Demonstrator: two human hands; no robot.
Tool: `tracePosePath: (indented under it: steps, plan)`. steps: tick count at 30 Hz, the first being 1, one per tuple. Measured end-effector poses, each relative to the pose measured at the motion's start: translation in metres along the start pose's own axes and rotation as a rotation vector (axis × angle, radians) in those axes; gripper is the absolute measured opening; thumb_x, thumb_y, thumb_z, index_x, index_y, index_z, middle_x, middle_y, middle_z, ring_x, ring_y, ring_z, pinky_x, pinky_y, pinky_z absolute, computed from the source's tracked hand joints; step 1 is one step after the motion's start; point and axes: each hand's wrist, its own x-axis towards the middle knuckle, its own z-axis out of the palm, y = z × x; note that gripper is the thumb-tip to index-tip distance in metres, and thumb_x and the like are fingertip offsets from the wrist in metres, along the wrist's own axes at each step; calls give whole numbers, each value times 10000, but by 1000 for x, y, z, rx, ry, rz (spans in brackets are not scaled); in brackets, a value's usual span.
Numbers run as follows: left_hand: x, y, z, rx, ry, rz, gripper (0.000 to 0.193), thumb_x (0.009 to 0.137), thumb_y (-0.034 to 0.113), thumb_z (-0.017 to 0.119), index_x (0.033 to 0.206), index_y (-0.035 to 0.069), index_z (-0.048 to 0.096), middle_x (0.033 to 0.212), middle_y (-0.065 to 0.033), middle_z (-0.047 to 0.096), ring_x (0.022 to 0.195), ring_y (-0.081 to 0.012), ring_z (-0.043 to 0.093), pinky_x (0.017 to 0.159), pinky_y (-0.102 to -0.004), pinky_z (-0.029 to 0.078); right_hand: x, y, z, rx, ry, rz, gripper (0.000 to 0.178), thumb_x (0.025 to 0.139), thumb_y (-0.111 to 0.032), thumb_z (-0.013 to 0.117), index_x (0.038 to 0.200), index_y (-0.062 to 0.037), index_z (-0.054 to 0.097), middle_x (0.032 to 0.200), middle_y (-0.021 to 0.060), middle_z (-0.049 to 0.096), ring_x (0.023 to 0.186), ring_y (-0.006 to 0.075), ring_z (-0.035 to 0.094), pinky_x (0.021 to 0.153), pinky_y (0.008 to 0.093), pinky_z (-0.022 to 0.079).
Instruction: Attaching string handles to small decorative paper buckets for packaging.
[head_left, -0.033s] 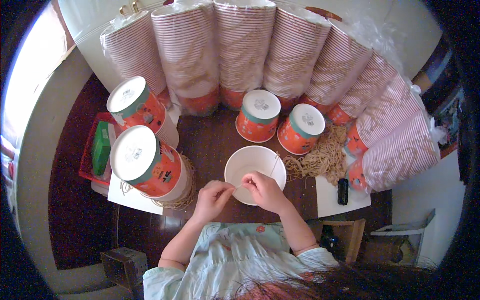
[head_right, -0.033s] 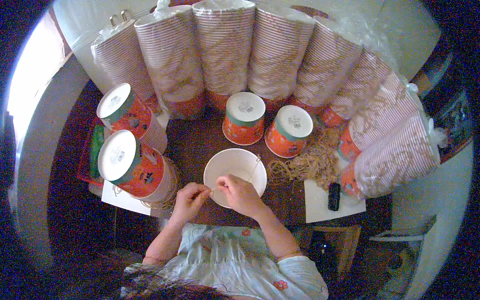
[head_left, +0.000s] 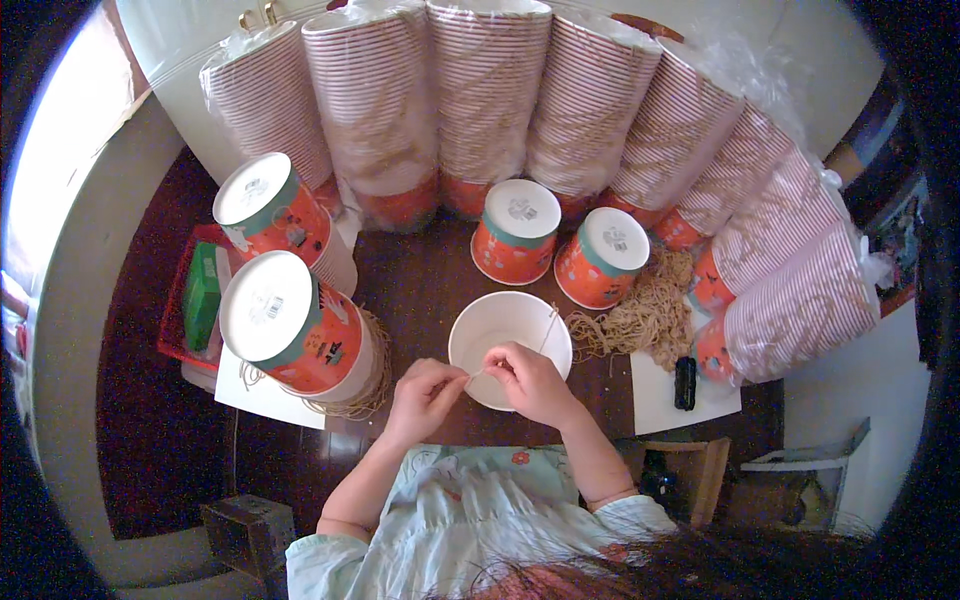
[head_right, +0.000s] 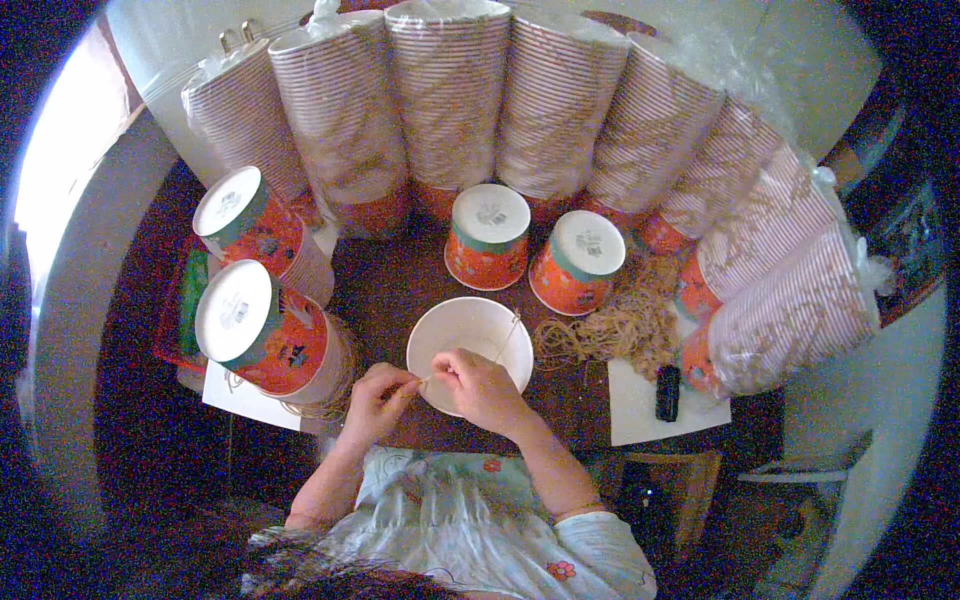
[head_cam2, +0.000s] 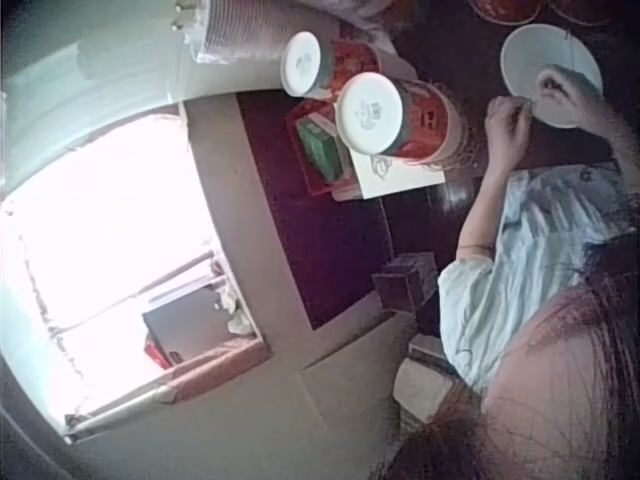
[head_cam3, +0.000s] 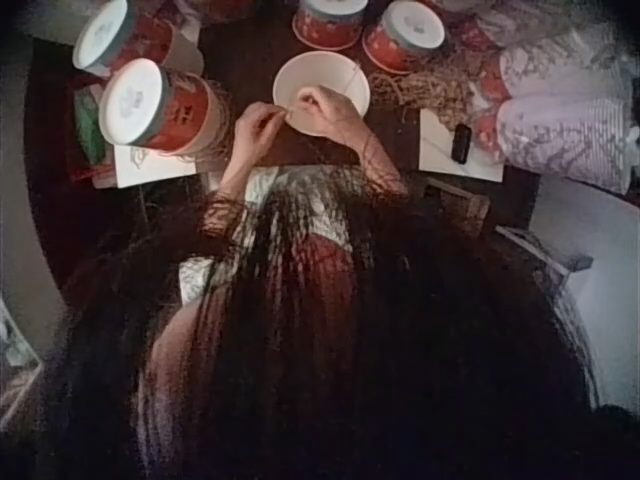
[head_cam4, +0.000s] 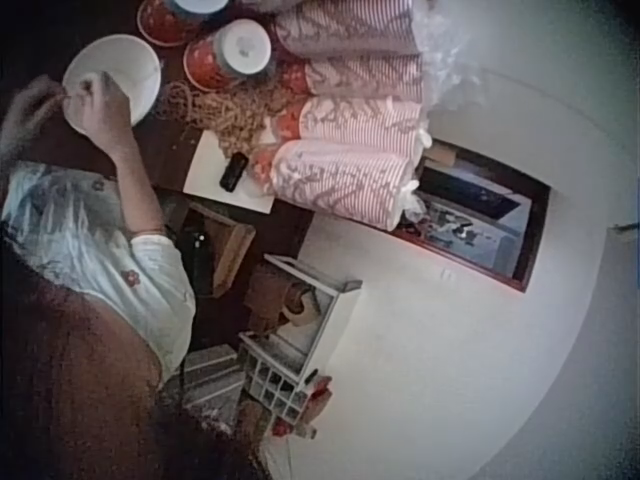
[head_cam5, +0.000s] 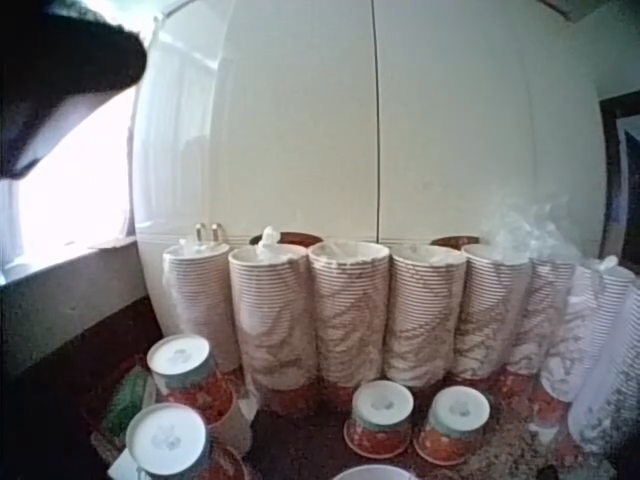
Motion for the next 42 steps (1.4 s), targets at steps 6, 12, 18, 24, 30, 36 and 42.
tracePosePath:
  steps: [6, 12, 18, 24, 30, 36, 42]
  plan:
    - [1, 12, -4, 37, 63, 148, 144, 656, 86, 656, 788, 57, 606, 783, -65, 553, 778, -224, 519, 685, -310, 414, 0, -9, -8, -57, -1, -149, 171, 759, -88, 545, 907, -70, 461, 798, 89, 561, 767, 280, 536, 739, 379, 364]
    - [11, 18, 1, 121, 102, 244, 143, 615, 65, 670, 741, 56, 602, 736, -61, 552, 709, -226, 512, 621, -316, 415, 3, -9, -7, -22, -23, -139, 186, 747, -100, 566, 899, -69, 463, 788, 76, 546, 742, 253, 527, 740, 375, 358]
    - [11, 19, 0, 177, 63, 205, 122, 609, 56, 672, 705, 57, 597, 733, -67, 548, 709, -225, 516, 621, -316, 424, 5, -4, 0, 23, 126, -124, 189, 723, -12, 597, 843, -49, 456, 787, 52, 530, 705, 159, 486, 656, 261, 398]
    - [6, 2, 1, 173, 7, 124, 89, 609, 57, 659, 677, 47, 601, 689, -62, 540, 672, -229, 506, 595, -309, 415, 5, 9, -3, 340, 251, -29, 207, 753, 10, 573, 871, -48, 414, 807, 48, 520, 730, 105, 494, 672, 240, 399]
    - [-8, -16, 1, 117, 32, 38, 89, 647, 69, 666, 703, 35, 606, 727, -73, 529, 717, -213, 518, 590, -297, 426, 8, -1, -24, 497, 308, -110, 214, 767, 32, 538, 885, -46, 377, 795, 68, 524, 740, 118, 508, 694, 245, 406]
    - [-14, -26, 9, 17, 56, -9, 151, 623, 98, 700, 731, 45, 609, 772, -90, 546, 729, -227, 537, 649, -305, 440, 4, -5, -26, 546, 279, -168, 211, 767, 37, 532, 879, -47, 374, 789, 80, 521, 747, 139, 513, 709, 260, 406]
    - [-17, -14, 8, 67, 111, 49, 225, 609, 130, 719, 789, 55, 607, 772, -83, 543, 737, -228, 543, 646, -309, 449, 4, -4, -29, 451, 216, -173, 193, 770, 35, 530, 878, -36, 387, 788, 83, 519, 754, 143, 514, 714, 264, 408]
